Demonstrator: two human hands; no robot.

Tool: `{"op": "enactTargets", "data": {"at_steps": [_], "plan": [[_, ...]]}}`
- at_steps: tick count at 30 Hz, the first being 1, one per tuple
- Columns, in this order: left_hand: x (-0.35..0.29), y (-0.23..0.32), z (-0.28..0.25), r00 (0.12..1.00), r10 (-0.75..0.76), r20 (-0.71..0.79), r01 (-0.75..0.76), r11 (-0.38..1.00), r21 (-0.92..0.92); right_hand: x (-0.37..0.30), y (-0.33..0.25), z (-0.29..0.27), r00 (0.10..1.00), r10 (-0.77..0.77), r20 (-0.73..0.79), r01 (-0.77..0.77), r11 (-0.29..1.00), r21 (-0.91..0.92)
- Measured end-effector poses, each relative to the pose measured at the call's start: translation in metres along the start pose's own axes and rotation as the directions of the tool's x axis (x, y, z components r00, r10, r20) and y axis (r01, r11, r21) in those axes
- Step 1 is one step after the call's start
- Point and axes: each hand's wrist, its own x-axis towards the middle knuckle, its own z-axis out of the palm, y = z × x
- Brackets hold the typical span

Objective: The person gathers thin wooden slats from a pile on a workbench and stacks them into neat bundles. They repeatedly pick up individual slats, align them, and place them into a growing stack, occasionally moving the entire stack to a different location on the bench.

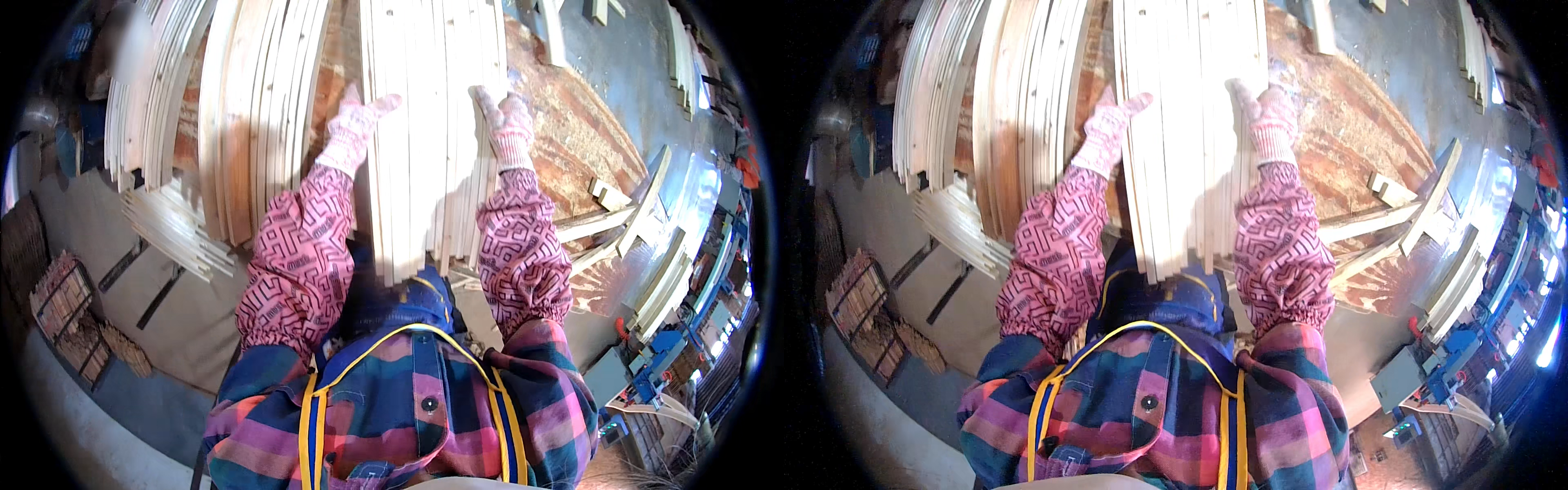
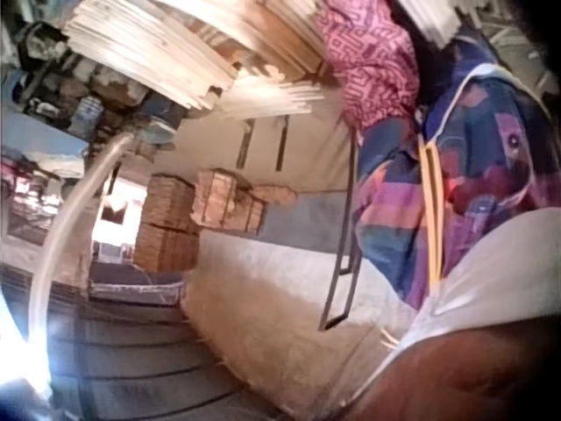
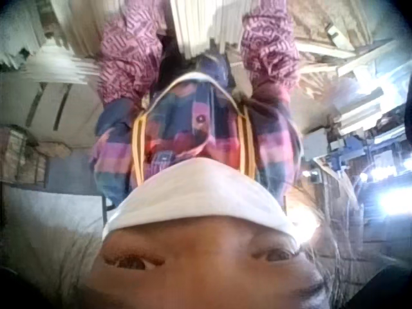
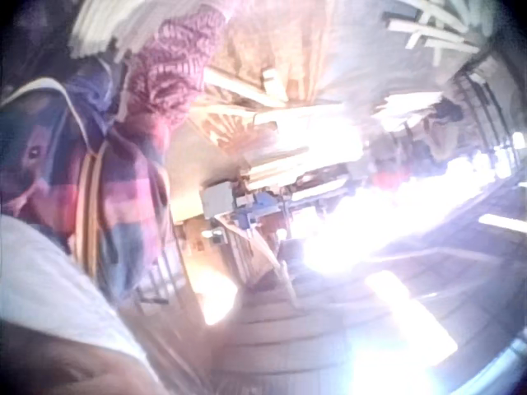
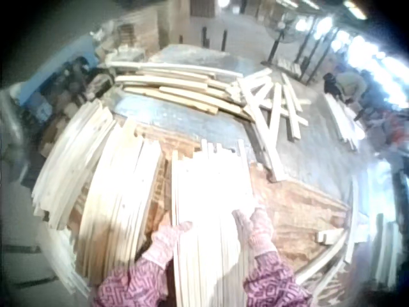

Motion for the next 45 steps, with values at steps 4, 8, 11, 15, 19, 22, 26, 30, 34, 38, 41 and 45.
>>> {"op": "enactTargets", "data": {"at_steps": [4, 8, 11, 15, 19, 22, 26, 30, 34, 38, 41, 45], "plan": [[-0.031, 0.006, -0.007, 0.913, 0.272, 0.304, -0.179, 0.936, -0.302, -0.017, 0.025, 0.004, 0.945, -0.047, -0.323, 0.078, 0.993, 0.085], [-0.067, 0.036, -0.012, 0.758, 0.571, 0.316, -0.352, 0.766, -0.538, -0.058, 0.018, -0.059, 0.904, -0.051, -0.424, 0.193, 0.935, 0.297], [-0.052, 0.083, -0.021, 0.601, 0.435, 0.671, 0.234, 0.707, -0.667, -0.088, 0.019, -0.136, 0.608, -0.238, -0.758, 0.455, 0.886, 0.087], [-0.075, 0.168, 0.012, -0.201, 0.681, 0.704, 0.181, 0.732, -0.657, -0.149, -0.001, -0.22, 0.347, -0.206, -0.915, 0.863, 0.453, 0.225], [-0.105, 0.245, 0.008, -0.291, 0.511, 0.809, 0.514, 0.796, -0.318, -0.169, 0.026, -0.266, 0.283, -0.215, -0.935, 0.916, 0.351, 0.196], [-0.182, 0.236, 0.051, 0.136, 0.379, 0.916, -0.478, 0.835, -0.274, -0.174, 0.075, -0.269, 0.371, -0.28, -0.885, 0.768, 0.628, 0.123], [-0.211, 0.166, 0.066, 0.353, 0.633, 0.689, -0.792, 0.594, -0.14, -0.193, 0.109, -0.227, 0.533, -0.449, -0.717, 0.691, 0.72, 0.063], [-0.193, 0.051, 0.048, 0.507, 0.698, 0.506, -0.858, 0.469, 0.212, -0.215, 0.169, -0.143, 0.536, -0.537, -0.652, 0.795, 0.58, 0.177], [-0.182, -0.059, 0.039, 0.578, 0.642, 0.504, -0.775, 0.239, 0.585, -0.231, 0.238, -0.017, 0.756, -0.472, -0.454, 0.653, 0.591, 0.473], [-0.15, -0.123, 0.02, 0.729, 0.424, 0.537, -0.521, -0.164, 0.837, -0.228, 0.253, 0.057, 0.976, -0.186, 0.117, 0.219, 0.865, -0.451], [-0.117, -0.145, -0.001, 0.826, 0.244, 0.509, -0.309, -0.559, 0.769, -0.221, 0.249, 0.058, 0.914, -0.361, 0.188, 0.4, 0.714, -0.575], [-0.131, -0.126, 0.004, 0.847, 0.228, 0.48, -0.412, -0.291, 0.864, -0.212, 0.224, 0.017, 0.951, -0.223, 0.215, 0.305, 0.79, -0.532]]}}
